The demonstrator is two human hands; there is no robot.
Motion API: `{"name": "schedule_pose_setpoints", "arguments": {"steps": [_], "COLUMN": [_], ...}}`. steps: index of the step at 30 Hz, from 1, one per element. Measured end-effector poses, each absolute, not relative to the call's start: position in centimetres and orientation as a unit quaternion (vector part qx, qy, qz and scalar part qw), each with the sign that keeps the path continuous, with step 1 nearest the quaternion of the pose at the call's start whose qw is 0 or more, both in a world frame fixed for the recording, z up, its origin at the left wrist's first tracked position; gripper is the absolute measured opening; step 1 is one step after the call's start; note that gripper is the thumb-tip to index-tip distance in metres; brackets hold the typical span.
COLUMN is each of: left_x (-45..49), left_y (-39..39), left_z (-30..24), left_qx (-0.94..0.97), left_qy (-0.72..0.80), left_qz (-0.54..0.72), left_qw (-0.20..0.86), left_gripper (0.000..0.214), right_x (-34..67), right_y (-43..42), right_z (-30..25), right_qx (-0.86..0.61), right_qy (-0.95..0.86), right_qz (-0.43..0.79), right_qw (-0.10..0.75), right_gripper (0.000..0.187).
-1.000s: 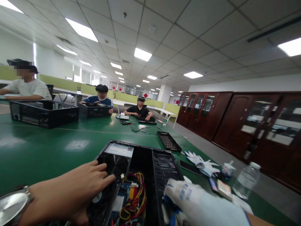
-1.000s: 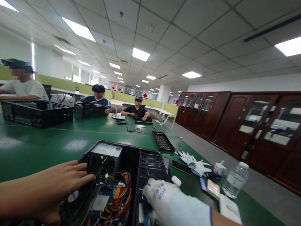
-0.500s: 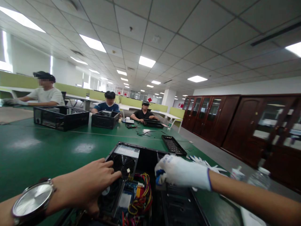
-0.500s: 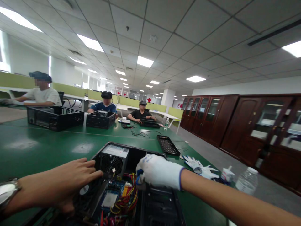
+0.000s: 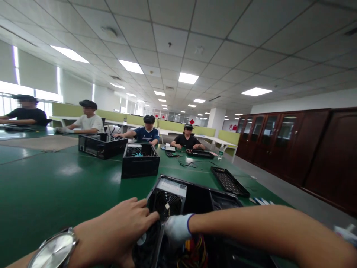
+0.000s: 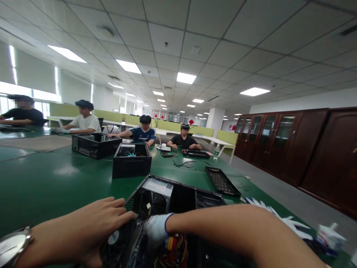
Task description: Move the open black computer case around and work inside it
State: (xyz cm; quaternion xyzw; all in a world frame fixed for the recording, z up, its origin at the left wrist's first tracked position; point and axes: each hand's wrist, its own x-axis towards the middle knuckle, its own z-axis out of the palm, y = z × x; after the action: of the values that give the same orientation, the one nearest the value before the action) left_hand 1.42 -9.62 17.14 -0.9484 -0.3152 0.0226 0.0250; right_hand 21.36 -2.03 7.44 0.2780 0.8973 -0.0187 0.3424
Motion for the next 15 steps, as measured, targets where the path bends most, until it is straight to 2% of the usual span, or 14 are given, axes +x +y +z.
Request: {"name": "schedule_pose_setpoints", "arguments": {"steps": [4,6,9,11,13,15], "left_x": [3.8,5.5,8.6,10.7,12.3,12.8], "left_y": [-8.1,-6.9,-4.9,-3.9,-3.1,-2.8], "left_z": [16.9,16.8,16.3,15.0,13.4,12.2], "left_qx": [-0.959,-0.964,-0.969,-0.968,-0.956,-0.938], "left_qy": [-0.272,-0.243,-0.216,-0.211,-0.243,-0.294], "left_qz": [0.066,0.082,0.105,0.13,0.161,0.182], "left_qw": [0.05,0.065,0.063,0.047,0.02,-0.008], "left_gripper": [0.067,0.065,0.07,0.076,0.077,0.075], "right_x": [23.0,24.5,27.8,30.4,33.2,35.8], "right_y": [-3.1,-3.8,-5.8,-8.0,-10.9,-14.0], "right_z": [10.3,13.3,18.5,20.9,21.8,20.8], "right_qx": [0.352,0.407,0.472,0.52,0.576,0.625], "right_qy": [0.854,0.838,0.844,0.84,0.817,0.771], "right_qz": [-0.025,0.023,0.074,0.053,0.008,-0.022], "right_qw": [0.383,0.364,0.245,0.144,0.028,-0.122], "right_gripper": [0.03,0.031,0.028,0.027,0.031,0.032]}}
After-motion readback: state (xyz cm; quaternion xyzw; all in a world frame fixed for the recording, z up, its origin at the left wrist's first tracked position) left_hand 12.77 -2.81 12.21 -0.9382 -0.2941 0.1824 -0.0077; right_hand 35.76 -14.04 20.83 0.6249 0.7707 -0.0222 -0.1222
